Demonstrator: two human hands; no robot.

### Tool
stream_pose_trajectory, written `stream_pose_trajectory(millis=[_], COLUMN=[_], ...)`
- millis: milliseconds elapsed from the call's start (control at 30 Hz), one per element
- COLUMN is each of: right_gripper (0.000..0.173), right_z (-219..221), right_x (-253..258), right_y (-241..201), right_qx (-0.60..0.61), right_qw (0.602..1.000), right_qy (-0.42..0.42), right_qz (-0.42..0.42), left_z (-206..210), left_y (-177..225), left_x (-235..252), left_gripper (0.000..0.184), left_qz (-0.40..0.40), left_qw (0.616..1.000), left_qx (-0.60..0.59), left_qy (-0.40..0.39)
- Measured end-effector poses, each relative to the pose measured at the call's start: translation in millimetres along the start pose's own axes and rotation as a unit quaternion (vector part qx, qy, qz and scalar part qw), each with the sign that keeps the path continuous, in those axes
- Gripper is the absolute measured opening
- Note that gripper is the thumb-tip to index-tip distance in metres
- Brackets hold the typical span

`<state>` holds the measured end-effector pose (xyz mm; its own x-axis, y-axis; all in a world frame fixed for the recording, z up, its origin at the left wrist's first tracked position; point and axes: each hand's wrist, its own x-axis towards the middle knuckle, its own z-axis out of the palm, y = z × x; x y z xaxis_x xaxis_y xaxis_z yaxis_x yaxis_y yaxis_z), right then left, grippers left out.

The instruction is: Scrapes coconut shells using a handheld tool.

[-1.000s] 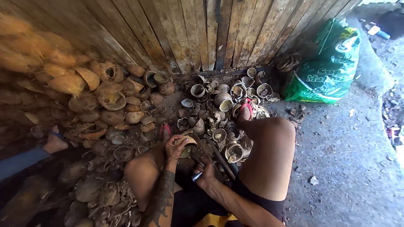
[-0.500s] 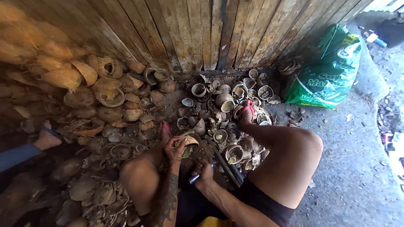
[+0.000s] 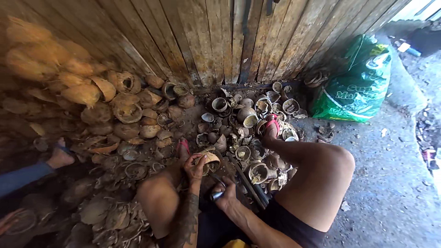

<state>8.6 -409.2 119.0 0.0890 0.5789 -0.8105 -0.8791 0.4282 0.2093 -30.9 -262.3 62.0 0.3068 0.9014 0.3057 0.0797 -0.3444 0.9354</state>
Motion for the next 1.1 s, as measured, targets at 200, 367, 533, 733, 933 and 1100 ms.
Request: stream_pose_trajectory(millis=[200,367,533,733,933,1100], right_gripper=[0.027,0.012,0.010,0.007,0.015,0.017], right_z=[10.5,24.9,17.2,3.7,4.4,8.7], right_x=[-4.5,-34.1,-63.0,-95.1,-113.1,-100.1], right_y=[1.8,-48.3,-82.1,-102.8,-100.6,-77.5], right_qx=[-0.199,-0.349,-0.344,-0.308,-0.302,-0.446], right_qw=[0.978,0.923,0.917,0.918,0.921,0.845], right_qy=[-0.015,0.057,0.024,0.033,0.020,-0.080], right_qz=[-0.069,-0.155,-0.200,-0.247,-0.244,-0.285], left_z=[0.7,-8.2,-10.5,22.5,-1.7,-11.7], left_y=[10.1,45.5,69.0,126.4,81.7,42.0], left_x=[-4.3,9.9,29.0,58.6,30.9,10.8], left_gripper=[0.016,0.055,0.067,0.071,0.050,0.046], left_qz=[-0.051,-0.133,-0.272,-0.271,-0.245,-0.117], left_qw=[0.998,0.926,0.900,0.891,0.883,0.924], left_qx=[0.043,0.194,0.130,0.235,0.239,0.243], left_qy=[-0.012,-0.295,-0.316,-0.280,-0.320,-0.271])
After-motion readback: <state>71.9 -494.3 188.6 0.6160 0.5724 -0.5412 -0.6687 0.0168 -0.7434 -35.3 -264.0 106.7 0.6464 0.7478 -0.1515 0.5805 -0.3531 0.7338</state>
